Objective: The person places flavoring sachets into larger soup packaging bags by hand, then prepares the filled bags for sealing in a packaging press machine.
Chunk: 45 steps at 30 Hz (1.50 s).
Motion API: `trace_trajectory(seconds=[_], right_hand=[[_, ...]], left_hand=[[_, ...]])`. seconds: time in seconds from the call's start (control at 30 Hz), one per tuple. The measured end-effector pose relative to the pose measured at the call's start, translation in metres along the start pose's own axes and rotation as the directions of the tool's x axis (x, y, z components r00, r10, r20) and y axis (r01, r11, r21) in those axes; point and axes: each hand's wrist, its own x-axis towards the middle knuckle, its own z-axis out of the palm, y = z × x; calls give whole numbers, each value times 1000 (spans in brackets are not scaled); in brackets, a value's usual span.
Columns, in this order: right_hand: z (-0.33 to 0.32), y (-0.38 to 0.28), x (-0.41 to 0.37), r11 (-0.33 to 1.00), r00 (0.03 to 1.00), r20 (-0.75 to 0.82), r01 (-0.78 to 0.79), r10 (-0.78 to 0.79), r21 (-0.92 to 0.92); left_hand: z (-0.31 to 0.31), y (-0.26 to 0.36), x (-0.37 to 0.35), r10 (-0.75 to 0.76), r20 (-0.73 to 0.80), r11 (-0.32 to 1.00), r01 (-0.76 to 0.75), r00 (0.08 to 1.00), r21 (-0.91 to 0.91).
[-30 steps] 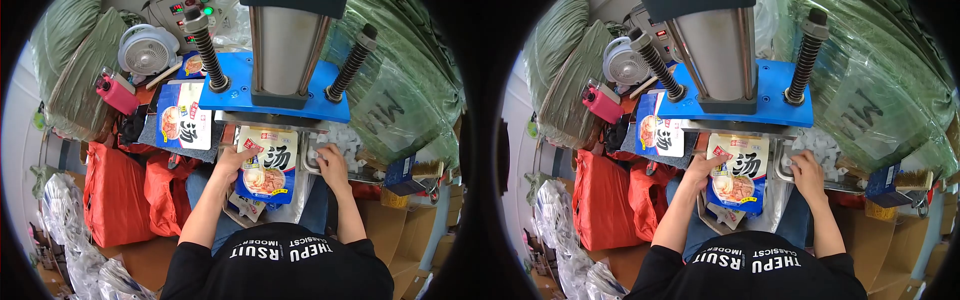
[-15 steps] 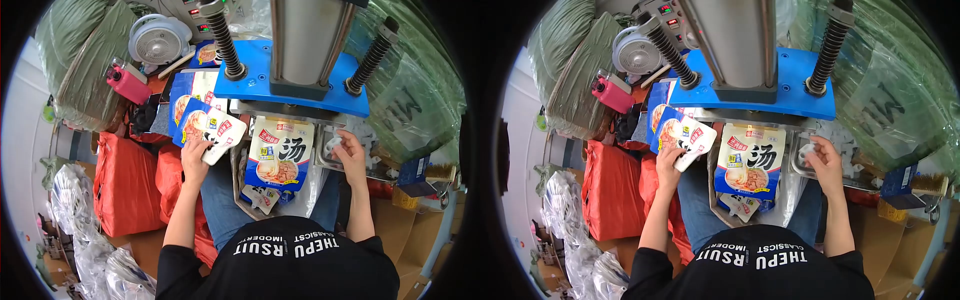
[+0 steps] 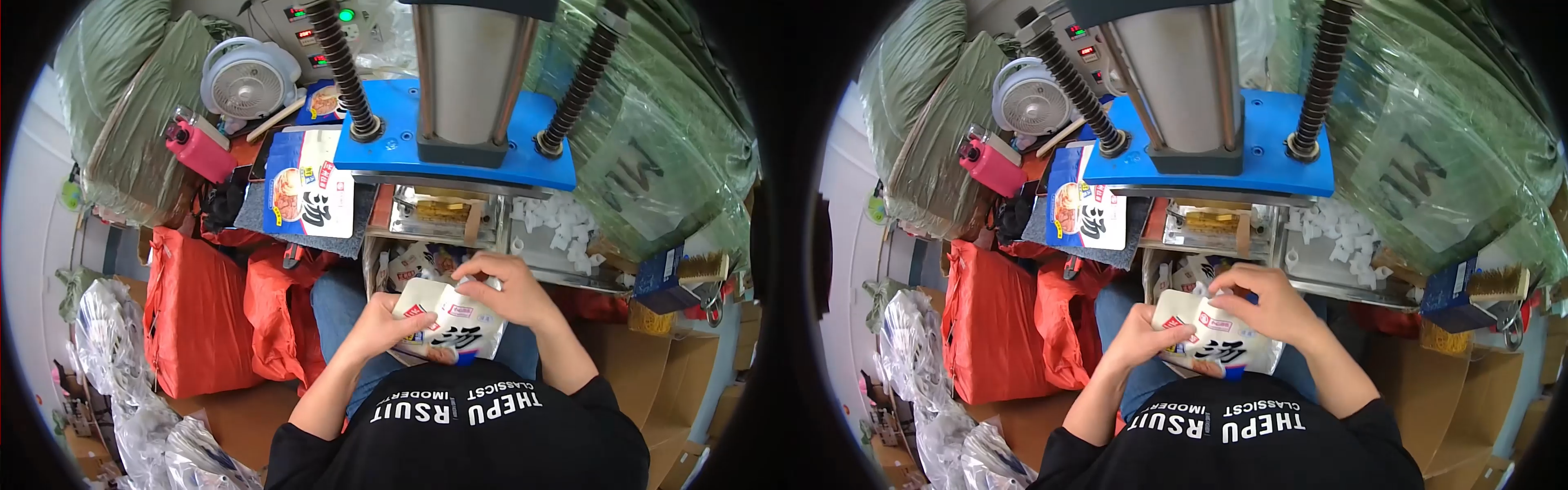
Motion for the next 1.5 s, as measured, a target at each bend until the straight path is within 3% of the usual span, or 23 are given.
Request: trace_trajectory(seconds=[0.07, 0.1, 0.2, 0.33, 0.43, 0.5, 0.53, 0.57, 0.6, 0.67, 0.7, 0.77, 0.83, 0.9, 1.03, 1.1, 1.13, 1.2, 1.27, 1.37, 1.4, 1.47, 1.5], right_hand=[[12, 23, -12, 926, 953, -13, -289, 301, 245], [9, 23, -13, 924, 952, -7, -294, 305, 245], [-12, 18, -12, 955, 899, -324, -288, 295, 71], [-46, 25, -20, 977, 908, -378, -208, 179, -37], [-45, 38, -22, 923, 854, -488, -319, 182, -214], [-45, 79, -31, 858, 896, -403, -348, 185, -378], [-48, 87, -29, 888, 872, -454, -344, 181, -306], [-48, 93, -27, 914, 851, -490, -334, 188, -229], [-44, 94, -27, 935, 826, -523, -326, 209, -142], [-47, 85, -21, 957, 814, -538, -287, 217, -49], [-50, 80, -21, 954, 820, -532, -292, 212, -71], [-55, 75, -18, 949, 833, -518, -293, 194, -116], [-51, 85, -20, 961, 847, -497, -263, 187, -87], [-40, 84, -19, 973, 861, -474, -226, 184, -34], [-27, 64, -13, 931, 832, -453, -191, 321, 310], [-24, 58, -16, 928, 857, -389, -234, 337, 290], [-21, 52, -18, 917, 871, -323, -287, 370, 276], [-18, 30, -13, 924, 907, -219, -315, 360, 215], [-21, 16, -1, 985, 997, 54, 59, -51, -161], [-17, -5, 11, 985, 986, 161, 62, -36, -163], [-17, -9, 15, 984, 976, 217, 73, -36, -165], [-10, -1, 10, 987, 981, 179, 95, -72, -128], [-5, 3, 6, 999, 991, 133, 8, -2, -46]], left_hand=[[2, -20, 13, -52, -19, 989, 49, 998, -140], [5, -23, 15, -82, -21, 975, 76, 996, -210], [0, -12, 49, -84, -125, 927, 32, 989, -373], [-12, -7, 103, -76, -161, 918, 6, 984, -397], [-10, -4, 112, -79, -177, 893, -9, 981, -450], [-9, -7, 115, -78, -179, 882, -16, 981, -472], [-11, -4, 113, -75, -212, 943, 0, 974, -333], [-26, -1, 115, -41, -236, 999, 46, 971, 13], [-42, 9, 107, -14, -244, 927, 104, 970, 360], [-62, 43, 73, 348, -417, 849, -93, 840, 520], [-84, 38, 65, 347, -416, 845, -88, 841, 527], [-124, 13, 55, 793, -286, 401, -108, 537, 910], [-120, -51, 39, 692, -149, 176, 35, 707, 984], [-123, -44, 30, 714, -72, 144, -45, 696, 989], [-122, -40, 37, 789, -182, 327, -150, 587, 933], [-107, -29, 36, 771, -346, 453, -80, 535, 888], [-86, -11, 28, 793, -310, 415, -92, 525, 905], [-55, -5, 21, 761, -217, 414, -201, 612, 888], [-30, 3, 20, 706, -124, 437, -291, 698, 851], [-14, 15, 14, 518, -32, 629, -354, 855, 692], [-13, 13, 14, 437, -2, 697, -337, 899, 633], [-8, 16, 6, 5, -54, 990, 3, 999, 138], [-6, 10, 6, 5, -63, 991, 4, 998, 137]])
